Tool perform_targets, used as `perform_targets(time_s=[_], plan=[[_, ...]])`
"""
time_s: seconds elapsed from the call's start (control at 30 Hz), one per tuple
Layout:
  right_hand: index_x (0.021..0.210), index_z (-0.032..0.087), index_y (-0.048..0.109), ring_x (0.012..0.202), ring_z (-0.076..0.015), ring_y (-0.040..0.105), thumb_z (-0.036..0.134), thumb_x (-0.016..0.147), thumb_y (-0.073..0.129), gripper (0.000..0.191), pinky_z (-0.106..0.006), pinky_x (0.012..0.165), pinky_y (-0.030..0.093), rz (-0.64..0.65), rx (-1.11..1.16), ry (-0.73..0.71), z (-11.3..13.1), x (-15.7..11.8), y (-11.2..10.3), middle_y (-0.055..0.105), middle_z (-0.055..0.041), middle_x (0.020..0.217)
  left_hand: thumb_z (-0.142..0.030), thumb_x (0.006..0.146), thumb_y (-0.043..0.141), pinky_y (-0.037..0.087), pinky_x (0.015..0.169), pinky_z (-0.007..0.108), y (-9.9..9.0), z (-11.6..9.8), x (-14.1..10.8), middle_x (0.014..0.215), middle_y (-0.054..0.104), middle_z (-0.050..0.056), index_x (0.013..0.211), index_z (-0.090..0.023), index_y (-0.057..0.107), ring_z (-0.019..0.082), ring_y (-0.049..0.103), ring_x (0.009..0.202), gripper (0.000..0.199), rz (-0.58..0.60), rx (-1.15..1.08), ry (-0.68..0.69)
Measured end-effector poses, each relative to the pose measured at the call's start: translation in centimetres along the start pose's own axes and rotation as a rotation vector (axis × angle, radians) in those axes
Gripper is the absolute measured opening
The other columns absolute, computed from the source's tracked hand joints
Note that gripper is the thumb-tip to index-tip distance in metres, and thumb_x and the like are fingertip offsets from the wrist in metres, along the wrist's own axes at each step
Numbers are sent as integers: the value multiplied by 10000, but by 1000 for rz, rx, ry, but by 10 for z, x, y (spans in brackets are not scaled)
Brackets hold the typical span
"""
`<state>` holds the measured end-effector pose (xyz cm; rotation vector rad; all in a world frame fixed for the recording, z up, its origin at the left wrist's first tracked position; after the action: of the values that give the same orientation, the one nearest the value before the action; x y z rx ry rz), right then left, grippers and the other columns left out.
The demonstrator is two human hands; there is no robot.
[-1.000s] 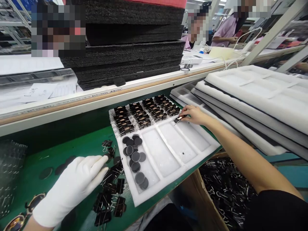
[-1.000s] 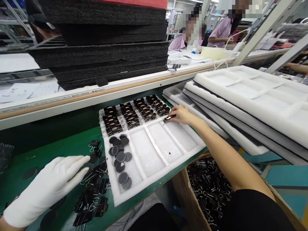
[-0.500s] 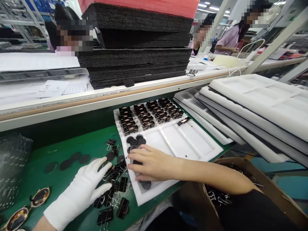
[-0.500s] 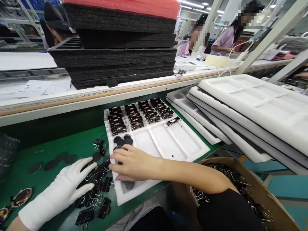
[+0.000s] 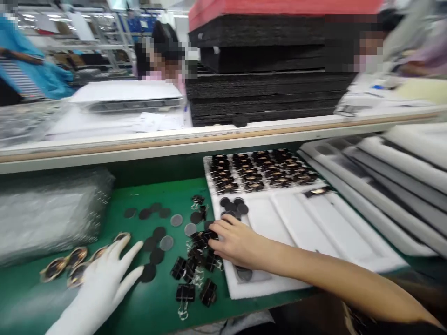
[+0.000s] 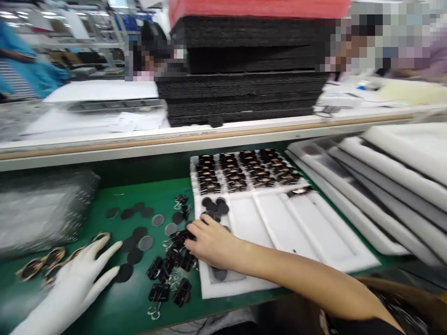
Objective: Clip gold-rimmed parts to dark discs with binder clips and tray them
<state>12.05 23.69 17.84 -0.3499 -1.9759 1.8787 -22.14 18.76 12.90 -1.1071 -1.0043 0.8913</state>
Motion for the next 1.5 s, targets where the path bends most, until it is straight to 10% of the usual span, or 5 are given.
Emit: perform_targets(time_s=[0.3,0.67,1.0,1.23,1.5], plan=[[1017,262,718,901,-306,678,185,941,457,283,-478,804,512,-469,-59,-206,-6,-13,27,740,-138,1080,-350,1049,438,444,1083,513,-25,-28,-9,1481,581,128,1341,-265,641,315,523,1382,366,69,-80,-119],[1075,254,725,1003,-313,663,266,991,501,240,-451,799,561,-350,191,-141,-13,-20,22,701,-139,1193,-357,1045,432,450,1070,416,-48,37,-35,1296,709,111,1335,-182,628,260,632,1223,391,-23,-130,-603],[1150,230,718,1078,-318,656,237,985,577,217,-511,884,551,-288,338,-39,-16,-22,18,629,-157,1352,-434,954,618,451,1030,427,-16,24,39,1399,635,143,1518,-209,470,319,606,1237,625,334,-214,-194],[1245,261,673,1094,-310,663,205,978,590,285,-522,921,540,-365,417,51,-22,-27,-3,651,-139,1346,-312,980,585,507,994,348,-4,27,61,1224,666,122,1465,-153,507,233,644,1130,516,256,-399,-121],[1319,316,656,1091,-256,738,398,981,627,348,-405,909,642,-267,1279,452,-14,-20,-9,722,-90,1286,-375,943,660,581,861,318,-64,-57,94,1256,700,79,1559,-223,358,150,702,892,702,31,-752,-74]])
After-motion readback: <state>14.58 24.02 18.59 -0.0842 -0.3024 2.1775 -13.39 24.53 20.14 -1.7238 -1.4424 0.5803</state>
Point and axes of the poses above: each hand's wrist, its own x-axis towards the middle knuckle, its own y-axis out of the palm, z = x × y, the point moved 5 cm from there along x, towards the middle knuckle
